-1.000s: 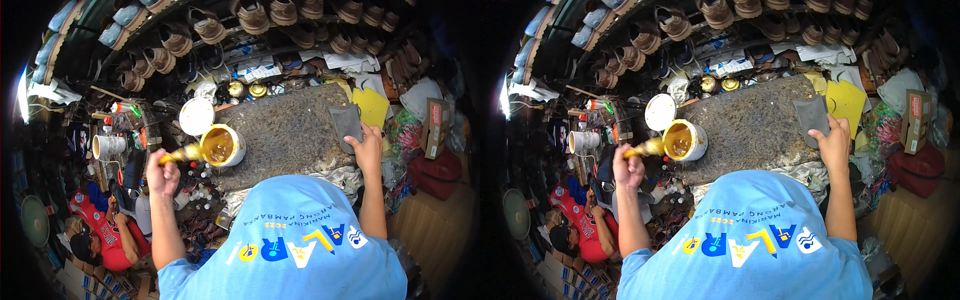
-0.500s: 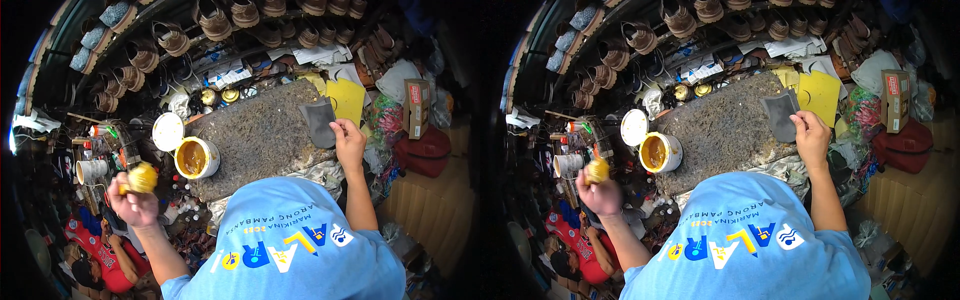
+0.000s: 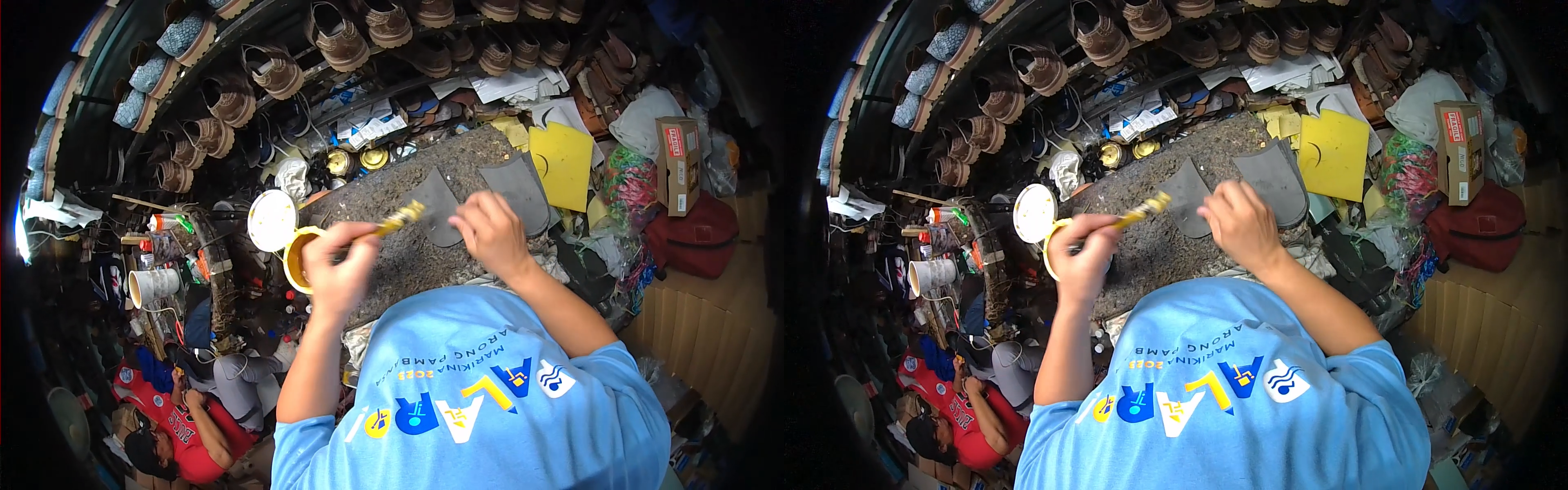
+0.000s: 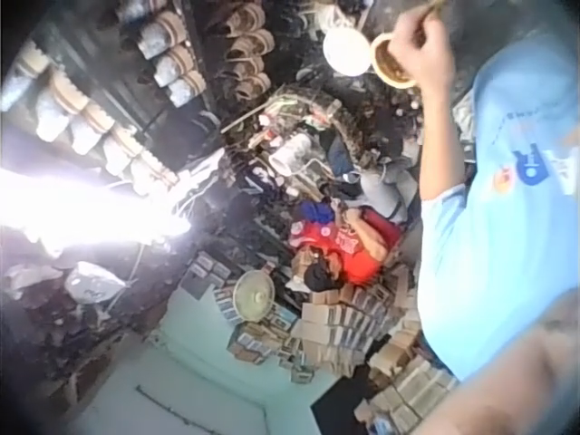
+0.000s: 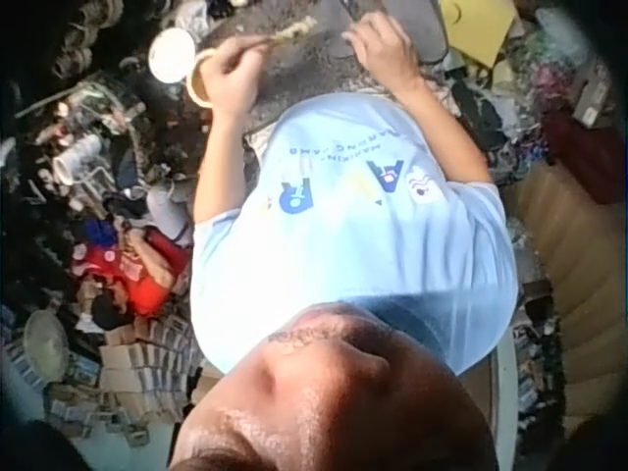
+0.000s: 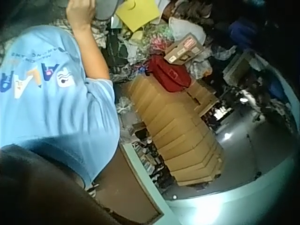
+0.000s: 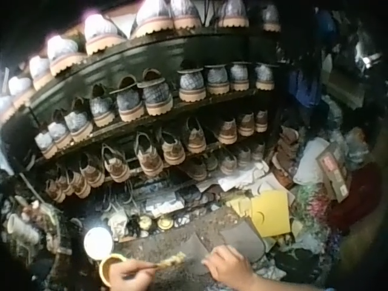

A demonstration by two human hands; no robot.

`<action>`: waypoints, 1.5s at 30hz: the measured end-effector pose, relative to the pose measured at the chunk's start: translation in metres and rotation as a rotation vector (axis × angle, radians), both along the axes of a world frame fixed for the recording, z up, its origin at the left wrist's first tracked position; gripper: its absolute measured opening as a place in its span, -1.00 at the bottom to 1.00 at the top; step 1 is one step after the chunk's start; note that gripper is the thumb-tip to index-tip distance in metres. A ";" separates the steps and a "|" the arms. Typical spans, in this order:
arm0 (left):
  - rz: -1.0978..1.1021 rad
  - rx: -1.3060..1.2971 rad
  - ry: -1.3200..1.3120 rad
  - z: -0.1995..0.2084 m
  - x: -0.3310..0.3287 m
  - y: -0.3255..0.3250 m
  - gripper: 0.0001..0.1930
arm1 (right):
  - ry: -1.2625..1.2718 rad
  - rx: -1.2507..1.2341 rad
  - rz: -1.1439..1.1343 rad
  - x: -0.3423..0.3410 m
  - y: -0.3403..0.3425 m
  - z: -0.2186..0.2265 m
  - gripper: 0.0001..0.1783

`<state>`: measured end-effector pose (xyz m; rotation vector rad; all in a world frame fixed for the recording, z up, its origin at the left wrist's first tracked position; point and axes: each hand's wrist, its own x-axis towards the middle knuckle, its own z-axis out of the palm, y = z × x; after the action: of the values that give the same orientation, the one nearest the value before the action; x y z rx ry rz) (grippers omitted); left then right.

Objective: Applying glue to shoe components using a brush.

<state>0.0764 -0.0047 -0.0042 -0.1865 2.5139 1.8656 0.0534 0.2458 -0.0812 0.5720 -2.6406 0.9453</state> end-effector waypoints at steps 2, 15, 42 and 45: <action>-0.150 -0.197 0.080 -0.007 -0.005 0.025 -0.85 | 0.050 0.034 0.134 0.018 0.006 0.005 -0.77; -0.299 -0.585 0.216 -0.006 -0.043 0.072 -0.87 | 0.010 0.026 0.132 0.041 0.020 -0.002 -0.71; -0.202 -0.669 -0.009 0.010 -0.096 0.095 -0.80 | -0.030 -0.068 0.141 0.037 0.023 -0.013 -0.79; -0.257 -0.671 -0.128 0.016 -0.099 0.097 -0.78 | -0.035 -0.066 0.138 0.036 0.024 -0.012 -0.80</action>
<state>-0.0223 0.0922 0.0113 0.0213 2.7994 0.8490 0.0895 0.2703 -0.0934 0.7359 -2.6169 1.0876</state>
